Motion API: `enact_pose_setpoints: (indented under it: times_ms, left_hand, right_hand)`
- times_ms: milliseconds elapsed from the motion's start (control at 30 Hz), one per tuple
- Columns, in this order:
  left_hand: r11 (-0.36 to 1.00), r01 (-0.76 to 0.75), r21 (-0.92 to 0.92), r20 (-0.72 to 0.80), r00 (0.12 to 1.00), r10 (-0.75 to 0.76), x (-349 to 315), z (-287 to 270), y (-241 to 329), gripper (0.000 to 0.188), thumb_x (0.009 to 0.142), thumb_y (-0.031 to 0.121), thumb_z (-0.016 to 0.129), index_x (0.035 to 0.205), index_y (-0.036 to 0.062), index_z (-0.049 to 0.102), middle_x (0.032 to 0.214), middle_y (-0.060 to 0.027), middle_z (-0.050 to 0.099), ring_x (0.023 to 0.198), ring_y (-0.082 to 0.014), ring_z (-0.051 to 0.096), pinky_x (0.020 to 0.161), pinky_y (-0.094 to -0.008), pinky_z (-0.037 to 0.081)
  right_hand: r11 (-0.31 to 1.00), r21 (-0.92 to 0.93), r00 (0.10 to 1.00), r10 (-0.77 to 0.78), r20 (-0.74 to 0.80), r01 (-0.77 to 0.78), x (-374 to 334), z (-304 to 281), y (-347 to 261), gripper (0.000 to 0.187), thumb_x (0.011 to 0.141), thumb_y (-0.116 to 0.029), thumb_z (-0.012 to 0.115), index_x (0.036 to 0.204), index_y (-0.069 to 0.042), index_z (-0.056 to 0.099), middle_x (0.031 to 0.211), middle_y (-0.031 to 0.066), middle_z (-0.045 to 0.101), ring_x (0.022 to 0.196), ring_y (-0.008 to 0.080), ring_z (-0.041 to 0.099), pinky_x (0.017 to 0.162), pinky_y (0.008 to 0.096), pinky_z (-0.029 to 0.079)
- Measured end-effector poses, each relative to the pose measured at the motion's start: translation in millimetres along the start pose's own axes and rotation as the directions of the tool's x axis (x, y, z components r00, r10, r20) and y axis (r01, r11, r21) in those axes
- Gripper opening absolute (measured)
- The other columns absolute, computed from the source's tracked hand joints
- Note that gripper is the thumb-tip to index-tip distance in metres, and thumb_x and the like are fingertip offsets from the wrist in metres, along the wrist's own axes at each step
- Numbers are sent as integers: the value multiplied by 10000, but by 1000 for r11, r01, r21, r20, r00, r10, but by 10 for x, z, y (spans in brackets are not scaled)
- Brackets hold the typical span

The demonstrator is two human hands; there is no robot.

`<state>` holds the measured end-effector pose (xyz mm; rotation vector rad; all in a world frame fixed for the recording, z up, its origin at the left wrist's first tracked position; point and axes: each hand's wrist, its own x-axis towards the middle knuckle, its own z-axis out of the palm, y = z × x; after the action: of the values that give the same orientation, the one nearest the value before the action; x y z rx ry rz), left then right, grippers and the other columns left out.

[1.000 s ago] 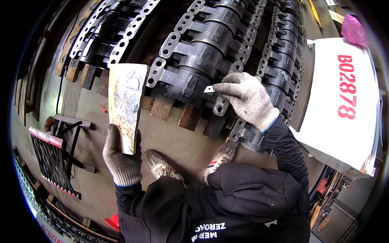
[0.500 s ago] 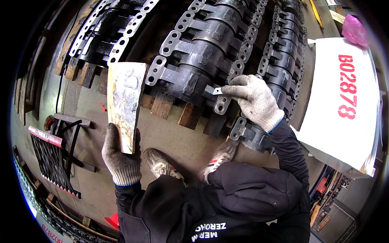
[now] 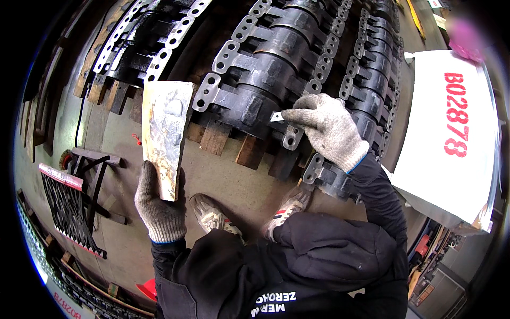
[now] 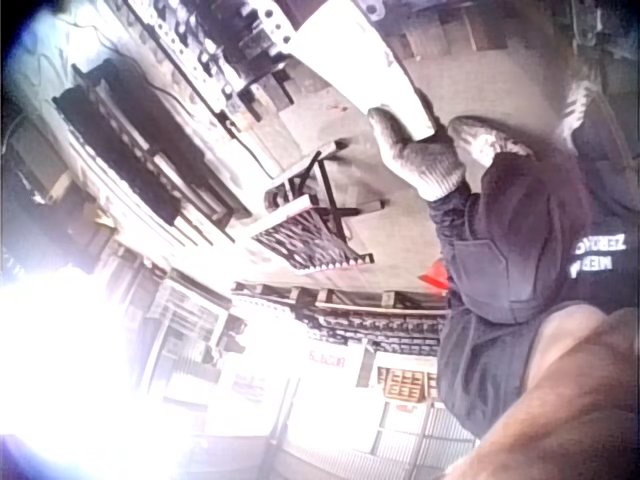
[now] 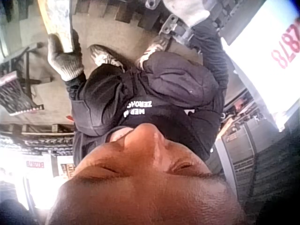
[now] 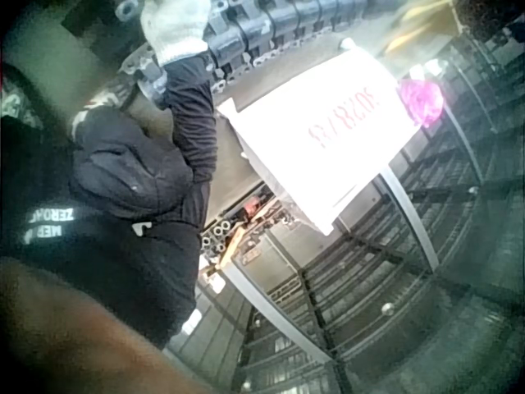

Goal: The person applies a dark adhesive to the surface of a large, black, segmented metal track using a small metal spatula. They scoop the substance from a wooden board and spread it onto the track links. The person works on multiple sections of the track laid out on wooden pallets in a workshop.

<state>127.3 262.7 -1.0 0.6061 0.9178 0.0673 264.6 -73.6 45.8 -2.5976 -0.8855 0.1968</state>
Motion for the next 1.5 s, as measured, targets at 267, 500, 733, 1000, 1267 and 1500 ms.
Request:
enact_pose_setpoints:
  times_ms: [267,500,733,1000,1267,1500]
  left_hand:
    - [993,-107,57,-83,990,112,-79,153,6,336,1013,297,630,1160,-4,660,1021,-117,726,866,-210,719,778,-331,614]
    - [1000,-18,-20,-69,997,17,-110,195,46,303,993,304,654,1148,45,670,1050,-70,724,875,-199,705,782,-344,606]
    - [998,-62,-9,-45,997,61,-84,115,67,323,1009,305,629,1175,31,665,1085,-69,717,910,-194,702,805,-359,610]
    - [986,-166,34,115,980,161,-46,-8,70,375,1010,312,612,1243,21,651,1178,-102,702,1023,-185,696,866,-351,588]
    - [979,-93,-180,202,971,129,-41,-91,113,472,874,-29,710,1326,-70,581,1304,-188,636,1201,-239,626,1035,-365,499]
    - [958,-262,116,292,931,219,-15,-293,195,422,1048,197,532,1396,-41,528,1352,-128,606,1206,-202,613,1044,-351,482]
  right_hand:
    - [1000,-15,1000,-15,13,15,-74,-94,7,390,754,25,646,1073,-157,777,1015,103,690,932,334,639,829,431,519]
    - [998,-24,998,-56,-24,55,46,-62,-37,426,751,34,615,1101,-156,767,1021,114,682,933,344,634,828,436,519]
    - [998,-57,999,-17,47,20,-18,-149,-40,421,739,41,624,1089,-151,757,1042,98,670,967,326,623,859,435,506]
    - [995,38,994,90,-66,-88,-4,-119,-176,312,779,11,726,1064,-105,776,1033,120,700,988,331,660,865,418,523]
    - [1000,22,993,2,-119,1,201,-35,-412,358,733,49,689,1051,-93,771,984,127,702,909,331,676,806,410,549]
    - [1000,-17,999,-22,-48,22,511,51,-565,353,767,21,696,1093,-98,757,1000,144,701,919,358,669,809,427,543]
